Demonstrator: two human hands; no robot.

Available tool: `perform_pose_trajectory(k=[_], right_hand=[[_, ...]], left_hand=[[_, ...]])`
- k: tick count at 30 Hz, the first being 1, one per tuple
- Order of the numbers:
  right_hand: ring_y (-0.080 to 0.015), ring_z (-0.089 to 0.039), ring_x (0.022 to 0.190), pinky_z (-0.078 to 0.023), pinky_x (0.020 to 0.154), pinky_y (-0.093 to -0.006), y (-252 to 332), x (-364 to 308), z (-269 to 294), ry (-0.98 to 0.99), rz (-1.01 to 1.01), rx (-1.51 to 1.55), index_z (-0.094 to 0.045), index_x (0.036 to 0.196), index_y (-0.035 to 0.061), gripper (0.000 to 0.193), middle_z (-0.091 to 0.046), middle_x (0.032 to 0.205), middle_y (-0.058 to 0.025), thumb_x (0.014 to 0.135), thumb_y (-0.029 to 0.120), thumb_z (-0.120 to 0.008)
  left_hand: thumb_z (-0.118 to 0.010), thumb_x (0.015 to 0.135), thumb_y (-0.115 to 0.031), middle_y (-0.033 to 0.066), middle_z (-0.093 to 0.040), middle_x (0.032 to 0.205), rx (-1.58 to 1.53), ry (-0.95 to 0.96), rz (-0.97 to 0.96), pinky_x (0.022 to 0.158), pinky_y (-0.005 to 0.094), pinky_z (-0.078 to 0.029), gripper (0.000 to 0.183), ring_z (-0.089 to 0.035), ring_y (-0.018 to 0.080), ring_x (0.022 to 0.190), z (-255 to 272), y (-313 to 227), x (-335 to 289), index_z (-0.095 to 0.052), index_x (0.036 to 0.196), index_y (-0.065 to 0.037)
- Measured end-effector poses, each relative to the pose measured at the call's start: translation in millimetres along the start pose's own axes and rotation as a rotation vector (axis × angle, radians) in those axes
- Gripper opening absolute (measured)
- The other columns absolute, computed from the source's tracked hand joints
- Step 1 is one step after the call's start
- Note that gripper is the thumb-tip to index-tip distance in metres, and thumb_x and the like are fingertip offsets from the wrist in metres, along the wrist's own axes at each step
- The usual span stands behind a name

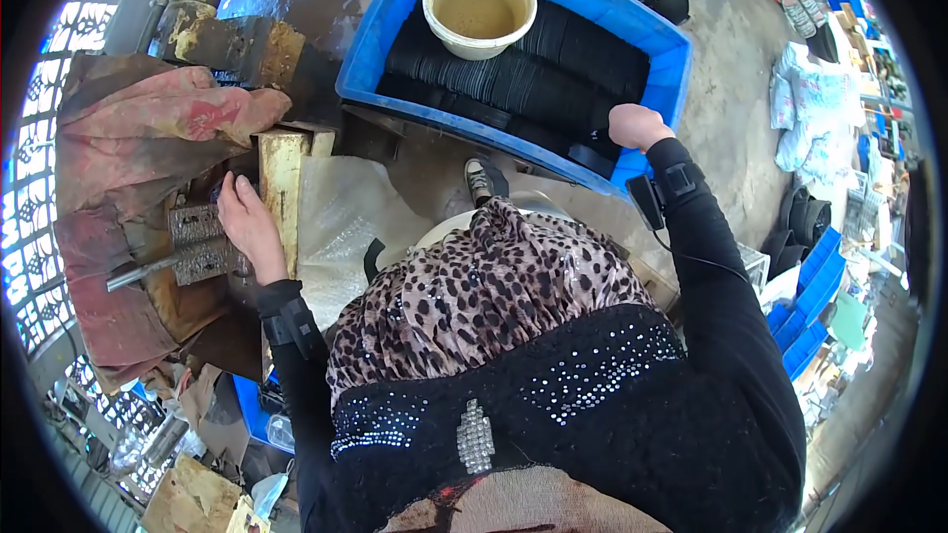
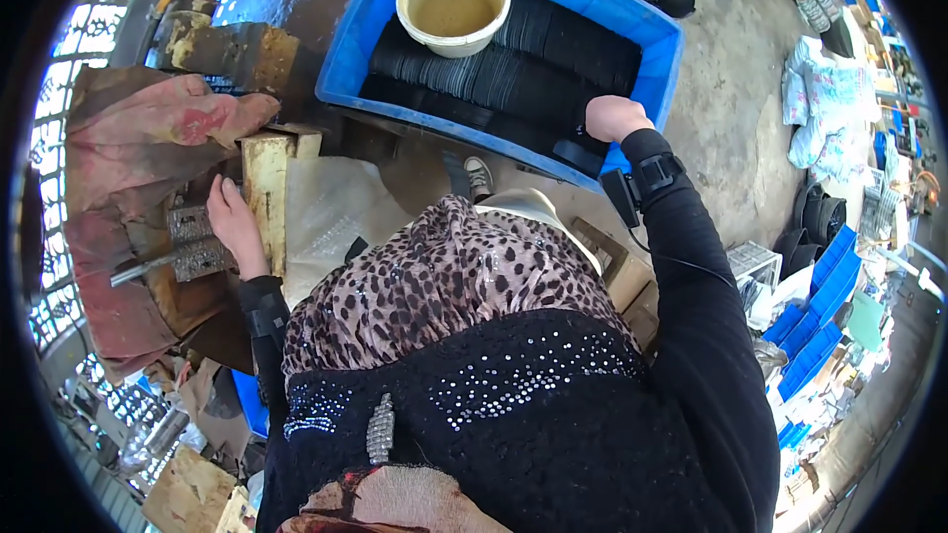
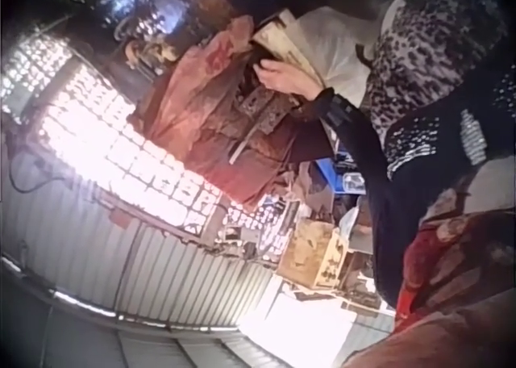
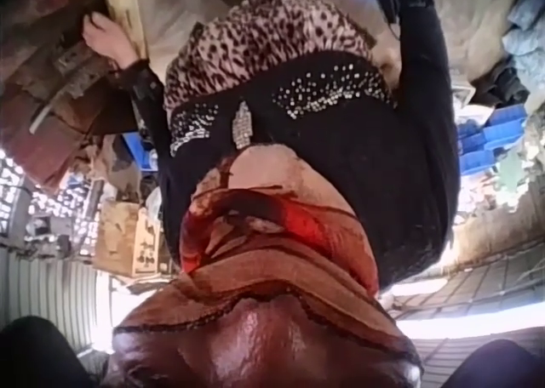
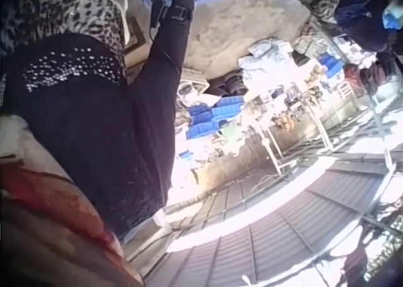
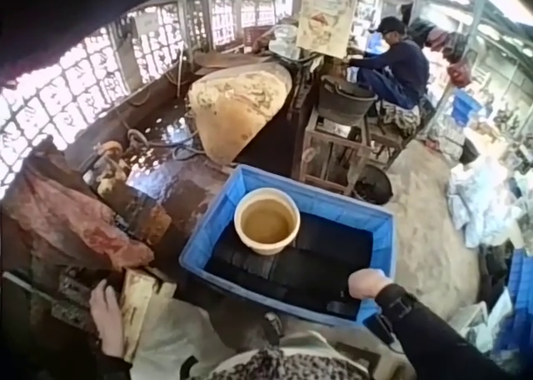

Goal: The person picks up metal pieces from a blue bin, grinds them one at a time in a machine, and then stacks the finished pieces into a different blue bin.

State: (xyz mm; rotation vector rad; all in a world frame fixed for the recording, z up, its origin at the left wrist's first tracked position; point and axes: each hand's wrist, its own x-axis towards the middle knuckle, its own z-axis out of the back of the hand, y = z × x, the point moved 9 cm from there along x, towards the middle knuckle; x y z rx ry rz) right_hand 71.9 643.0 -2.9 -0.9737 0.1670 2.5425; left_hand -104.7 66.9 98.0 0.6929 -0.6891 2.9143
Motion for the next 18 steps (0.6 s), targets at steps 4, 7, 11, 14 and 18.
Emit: perform_pose_trajectory(k=[4, 7, 11, 14, 18], right_hand=[[-0.0191, -0.054, 0.044, -0.044, 0.040, -0.0318, 20.6, -3.9, 20.9, 0.191, 0.248, 0.337, -0.064, 0.075, -0.0002, 0.025, -0.055, 0.060, -0.0062, 0.085, 0.022, -0.057], [-0.0120, -0.047, 0.045, -0.039, 0.038, -0.0256, 67.5, -36.2, 107.9, 0.012, 0.339, 0.704, -0.064, 0.083, 0.0022, 0.024, -0.048, 0.062, 0.0002, 0.089, 0.024, -0.056], [-0.0145, -0.050, 0.045, -0.039, 0.038, -0.0254, 103.1, -23.1, 176.0, -0.205, 0.406, 0.681, -0.063, 0.085, 0.0006, 0.027, -0.048, 0.062, -0.0027, 0.091, 0.026, -0.055], [-0.0269, -0.067, 0.064, -0.050, 0.050, -0.0375, 129.4, 25.3, 191.2, -0.301, 0.398, 0.208, -0.068, 0.090, 0.0009, 0.028, -0.068, 0.080, -0.0144, 0.089, 0.026, -0.056], [-0.0355, -0.068, 0.087, -0.054, 0.071, -0.0428, 152.7, 62.1, 186.4, -0.433, 0.314, -0.121, -0.070, 0.099, 0.0018, 0.028, -0.070, 0.097, -0.0194, 0.089, 0.019, -0.051]], left_hand=[[-0.050, 0.099, -0.030, 0.0221, -0.063, 0.116, 0.001, 0.037, 0.019, 0.095, 0.0425, -0.044, 0.041, -0.058, 0.0379, 0.108, -5.2, -4.4, 1.0, -0.060, 0.121, 0.003], [-0.048, 0.100, -0.030, 0.0226, -0.063, 0.114, 0.006, 0.021, 0.007, 0.092, 0.0450, -0.043, 0.041, -0.057, 0.0389, 0.105, -4.6, -6.2, 2.9, -0.059, 0.120, 0.004], [-0.049, 0.099, -0.030, 0.0222, -0.063, 0.113, -0.001, 0.020, 0.019, 0.093, 0.0452, -0.043, 0.040, -0.057, 0.0385, 0.106, -6.4, -12.4, 4.6, -0.060, 0.119, 0.003], [-0.049, 0.099, -0.029, 0.0220, -0.063, 0.113, 0.003, 0.004, 0.009, 0.093, 0.0452, -0.044, 0.039, -0.057, 0.0384, 0.106, -6.4, -17.4, 6.4, -0.060, 0.119, 0.002], [-0.047, 0.100, -0.029, 0.0222, -0.064, 0.114, 0.036, 0.007, 0.026, 0.094, 0.0435, -0.044, 0.039, -0.058, 0.0379, 0.106, -0.8, -29.1, 7.8, -0.061, 0.118, 0.002]])
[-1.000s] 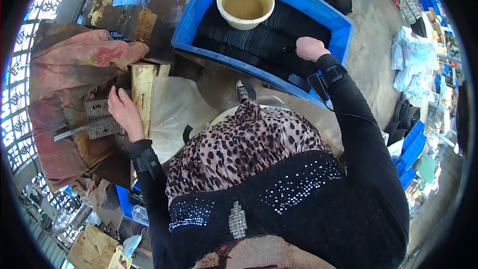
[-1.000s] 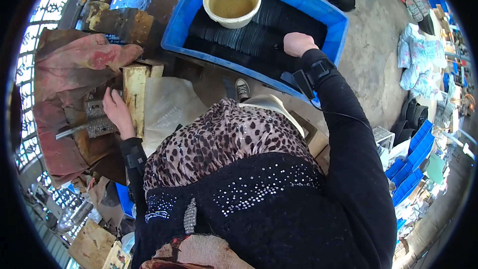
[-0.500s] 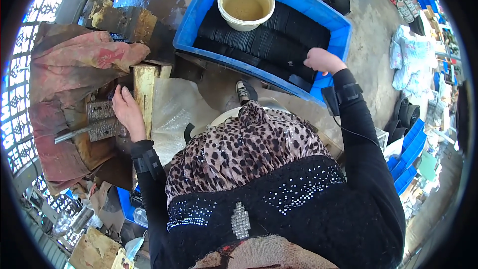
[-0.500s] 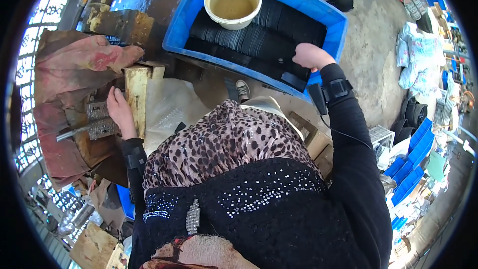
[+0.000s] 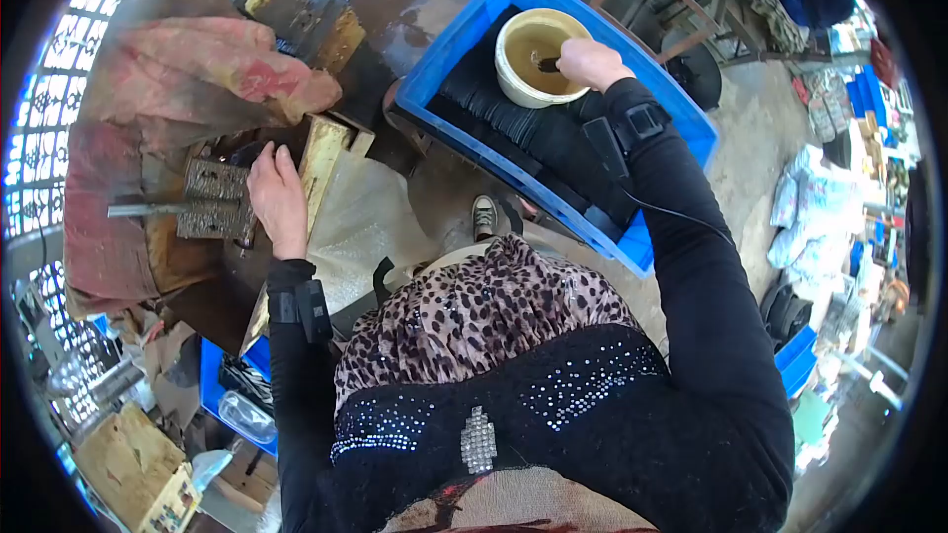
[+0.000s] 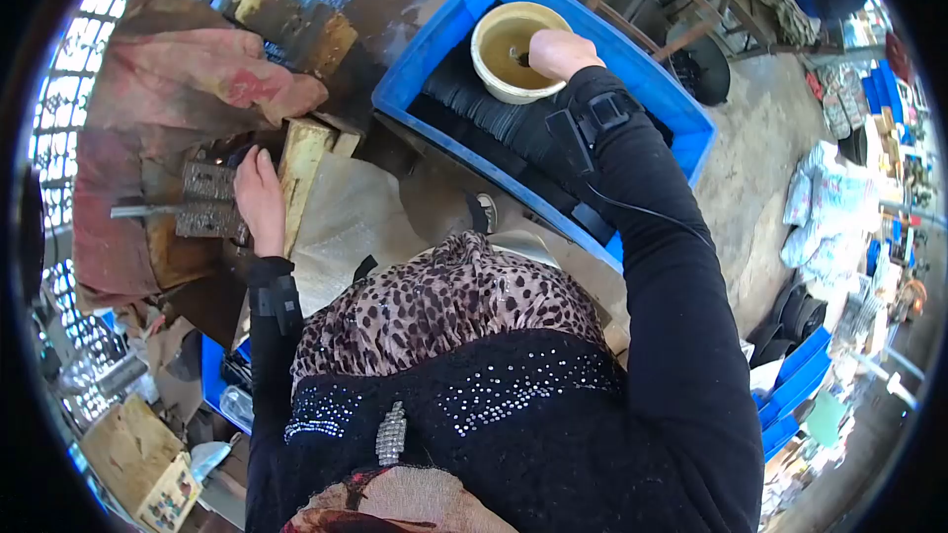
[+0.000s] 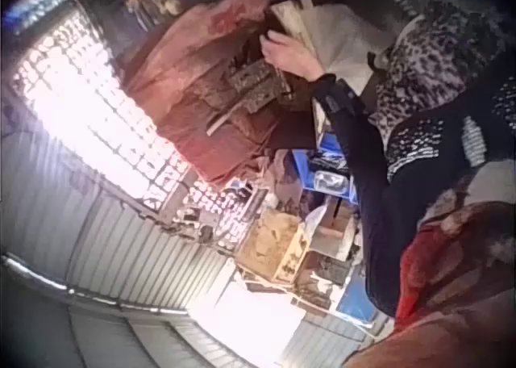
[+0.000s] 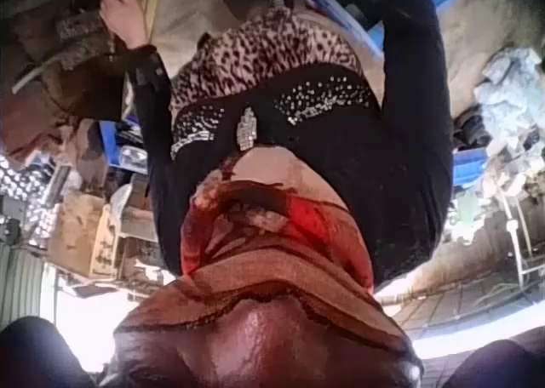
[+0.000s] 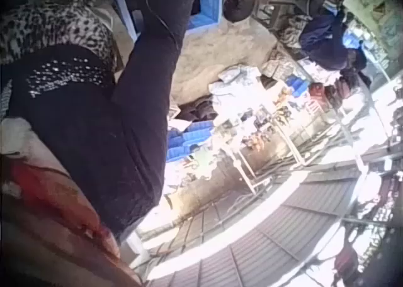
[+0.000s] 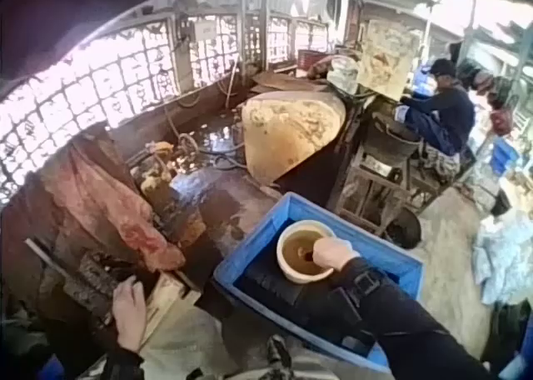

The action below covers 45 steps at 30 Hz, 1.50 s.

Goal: The person picks up metal pieces from a blue bin, grinds them one at a time in a machine, and then stacks the finished pieces into a different blue bin.

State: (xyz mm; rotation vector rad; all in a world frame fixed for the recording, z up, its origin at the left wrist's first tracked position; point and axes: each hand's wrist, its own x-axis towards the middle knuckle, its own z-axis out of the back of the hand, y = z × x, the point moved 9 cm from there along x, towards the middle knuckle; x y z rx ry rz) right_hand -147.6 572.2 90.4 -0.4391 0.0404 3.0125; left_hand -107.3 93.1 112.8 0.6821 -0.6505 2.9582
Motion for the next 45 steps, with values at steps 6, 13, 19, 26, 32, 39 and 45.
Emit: perform_pose_trajectory(k=[6, 13, 19, 26, 32, 39, 45], right_hand=[[-0.0383, -0.066, 0.091, -0.053, 0.076, -0.0458, -16.2, 2.5, -15.6, 0.035, -0.089, 0.055, -0.071, 0.098, 0.0025, 0.027, -0.070, 0.096, -0.0203, 0.089, 0.020, -0.053], [-0.0398, -0.065, 0.078, -0.051, 0.067, -0.0500, -40.8, -100.4, -11.4, -0.322, -0.164, 0.249, -0.065, 0.093, 0.0003, 0.028, -0.066, 0.081, -0.0225, 0.092, 0.027, -0.056], [-0.0338, -0.063, 0.059, -0.051, 0.055, -0.0443, -42.0, -125.3, -82.3, -0.533, -0.284, 0.425, -0.056, 0.091, 0.0016, 0.024, -0.062, 0.069, -0.0178, 0.094, 0.026, -0.057], [-0.0198, -0.058, 0.046, -0.053, 0.050, -0.0348, -83.2, -187.3, -142.2, -0.297, -0.708, 1.246, -0.053, 0.085, 0.0043, 0.024, -0.057, 0.068, -0.0089, 0.097, 0.025, -0.053], [-0.0236, -0.066, 0.070, -0.056, 0.056, -0.0378, -138.8, -231.9, -257.7, -0.148, -1.135, 1.590, -0.055, 0.092, 0.0044, 0.025, -0.062, 0.082, -0.0108, 0.100, 0.026, -0.046], [-0.0283, -0.065, 0.092, -0.055, 0.076, -0.0467, -124.7, -226.5, -286.2, -0.127, -1.192, 1.845, -0.050, 0.106, 0.0040, 0.026, -0.062, 0.102, -0.0141, 0.101, 0.029, -0.042], [-0.0350, -0.060, 0.106, -0.050, 0.092, -0.0519, -114.2, -229.9, -291.4, -0.129, -1.249, 1.837, -0.047, 0.102, 0.0053, 0.022, -0.057, 0.111, -0.0169, 0.102, 0.027, -0.042]], left_hand=[[-0.046, 0.100, -0.029, 0.0220, -0.065, 0.113, 0.004, 0.029, 0.014, 0.094, 0.0428, -0.044, 0.039, -0.059, 0.0376, 0.105, 3.0, -9.3, 3.5, -0.062, 0.117, 0.003], [-0.046, 0.100, -0.029, 0.0217, -0.064, 0.113, 0.011, 0.045, -0.055, 0.093, 0.0450, -0.044, 0.038, -0.058, 0.0386, 0.105, -0.4, -8.5, 2.4, -0.061, 0.117, 0.002], [-0.044, 0.101, -0.029, 0.0223, -0.064, 0.114, -0.060, 0.109, -0.082, 0.093, 0.0447, -0.043, 0.040, -0.057, 0.0388, 0.106, -10.9, 2.7, 4.6, -0.061, 0.117, 0.004], [-0.043, 0.102, -0.029, 0.0231, -0.063, 0.114, -0.050, 0.158, -0.059, 0.093, 0.0443, -0.044, 0.041, -0.058, 0.0391, 0.105, -21.3, 17.2, 4.1, -0.061, 0.117, 0.005], [-0.042, 0.102, -0.029, 0.0232, -0.064, 0.113, -0.078, 0.172, -0.056, 0.092, 0.0444, -0.045, 0.042, -0.059, 0.0390, 0.105, -19.6, 8.5, 5.7, -0.061, 0.117, 0.005], [-0.042, 0.102, -0.030, 0.0229, -0.064, 0.114, -0.066, 0.172, -0.044, 0.092, 0.0436, -0.045, 0.042, -0.059, 0.0392, 0.106, -17.9, 12.6, 3.3, -0.061, 0.118, 0.004], [-0.042, 0.102, -0.031, 0.0231, -0.064, 0.116, -0.090, 0.184, -0.008, 0.093, 0.0431, -0.045, 0.043, -0.059, 0.0391, 0.108, -15.4, 9.2, 2.4, -0.061, 0.119, 0.003]])
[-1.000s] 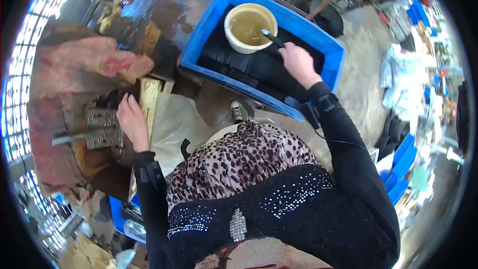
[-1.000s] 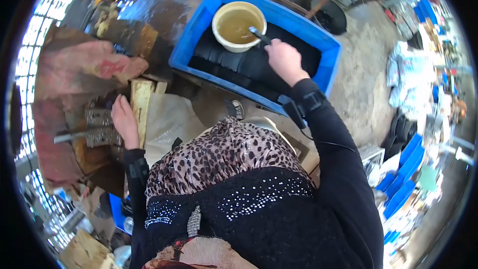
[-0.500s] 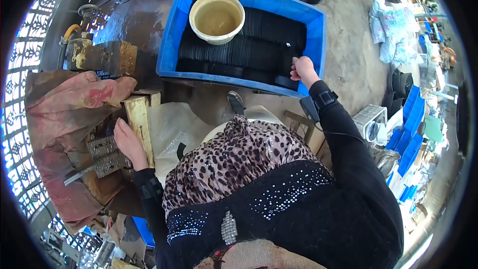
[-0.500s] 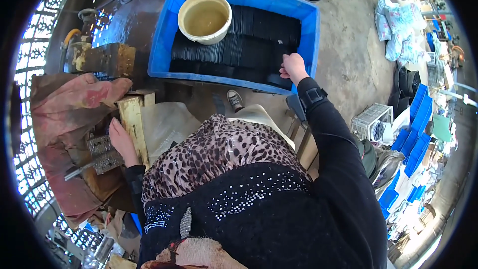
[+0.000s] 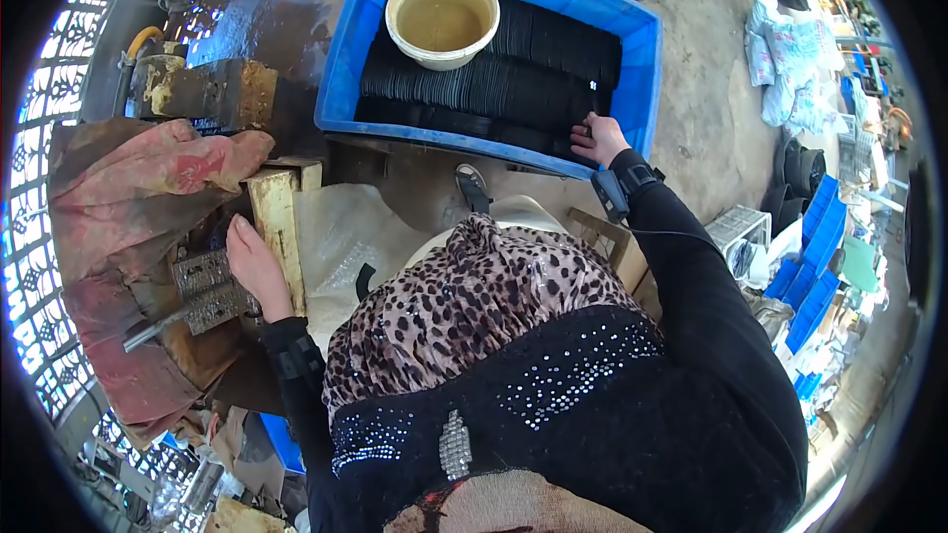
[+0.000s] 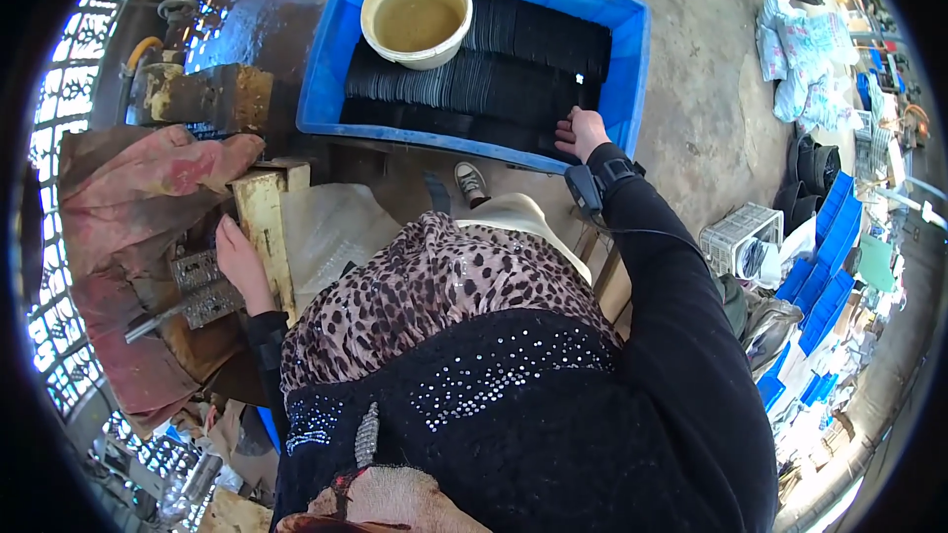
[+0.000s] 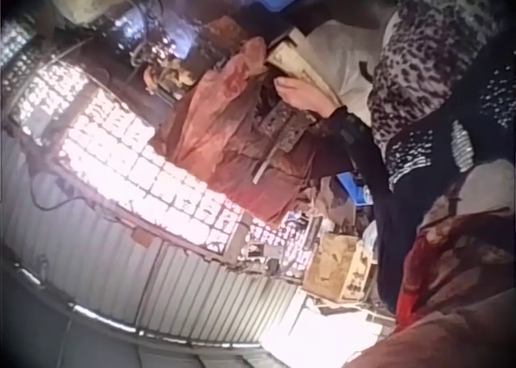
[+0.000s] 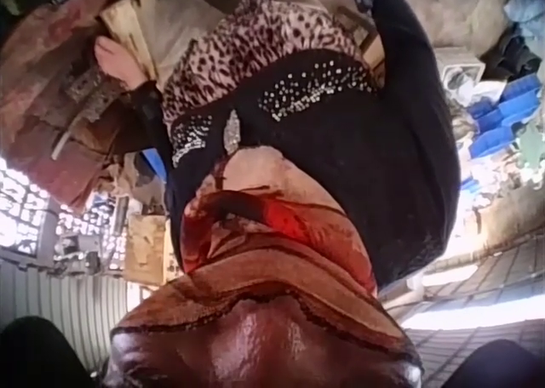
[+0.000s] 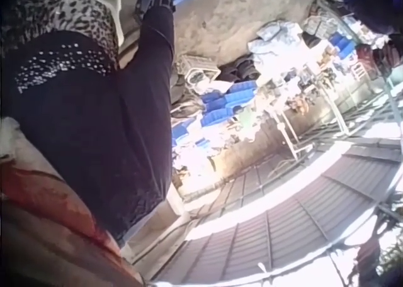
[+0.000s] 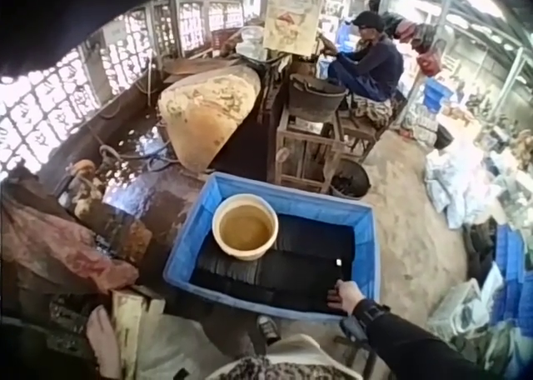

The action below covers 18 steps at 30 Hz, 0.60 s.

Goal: The person picks up metal pieces from a blue bin, grinds them one at a time in a machine, and then stacks the finished pieces into a different blue bin.

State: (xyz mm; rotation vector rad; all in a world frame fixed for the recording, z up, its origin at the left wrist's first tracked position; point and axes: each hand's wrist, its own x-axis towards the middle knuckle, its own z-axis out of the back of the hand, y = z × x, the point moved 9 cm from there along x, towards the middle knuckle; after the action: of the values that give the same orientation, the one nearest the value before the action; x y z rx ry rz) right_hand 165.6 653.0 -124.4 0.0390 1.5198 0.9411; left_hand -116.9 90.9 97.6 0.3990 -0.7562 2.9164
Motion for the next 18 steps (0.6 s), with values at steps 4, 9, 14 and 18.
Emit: perform_pose_trajectory(k=[4, 9, 14, 18], right_hand=[[-0.0402, -0.057, 0.111, -0.049, 0.094, -0.0562, -3.5, 4.0, -2.9, 0.020, -0.017, 0.082, -0.046, 0.101, 0.0046, 0.022, -0.055, 0.112, -0.0191, 0.101, 0.026, -0.042], [-0.0432, -0.056, 0.110, -0.050, 0.092, -0.0568, -9.1, 15.4, -5.6, 0.056, -0.024, 0.102, -0.043, 0.112, 0.0032, 0.031, -0.053, 0.118, -0.0208, 0.100, 0.032, -0.043], [-0.0456, -0.054, 0.112, -0.046, 0.094, -0.0624, -7.7, 10.7, -13.6, 0.084, -0.023, 0.082, -0.044, 0.104, 0.0047, 0.024, -0.055, 0.112, -0.0200, 0.101, 0.029, -0.042], [-0.0443, -0.055, 0.112, -0.045, 0.092, -0.0637, -11.1, 11.7, -14.0, 0.087, -0.031, 0.062, -0.044, 0.105, 0.0056, 0.025, -0.056, 0.108, -0.0185, 0.102, 0.031, -0.041]], left_hand=[[-0.042, 0.102, -0.032, 0.0234, -0.064, 0.115, -0.011, 0.014, 0.015, 0.092, 0.0436, -0.046, 0.044, -0.060, 0.0394, 0.107, 0.5, 0.4, -0.3, -0.061, 0.119, 0.004], [-0.041, 0.102, -0.033, 0.0238, -0.064, 0.114, -0.001, 0.025, 0.020, 0.090, 0.0440, -0.046, 0.044, -0.060, 0.0403, 0.105, -1.0, 1.6, 0.8, -0.061, 0.119, 0.004], [-0.041, 0.102, -0.033, 0.0250, -0.064, 0.111, 0.024, 0.043, 0.041, 0.087, 0.0446, -0.047, 0.044, -0.060, 0.0418, 0.102, -1.7, 6.7, 1.7, -0.061, 0.117, 0.004], [-0.041, 0.102, -0.033, 0.0258, -0.065, 0.108, 0.029, 0.058, 0.053, 0.085, 0.0452, -0.047, 0.044, -0.060, 0.0428, 0.099, -1.8, 7.4, 2.1, -0.062, 0.114, 0.004]])
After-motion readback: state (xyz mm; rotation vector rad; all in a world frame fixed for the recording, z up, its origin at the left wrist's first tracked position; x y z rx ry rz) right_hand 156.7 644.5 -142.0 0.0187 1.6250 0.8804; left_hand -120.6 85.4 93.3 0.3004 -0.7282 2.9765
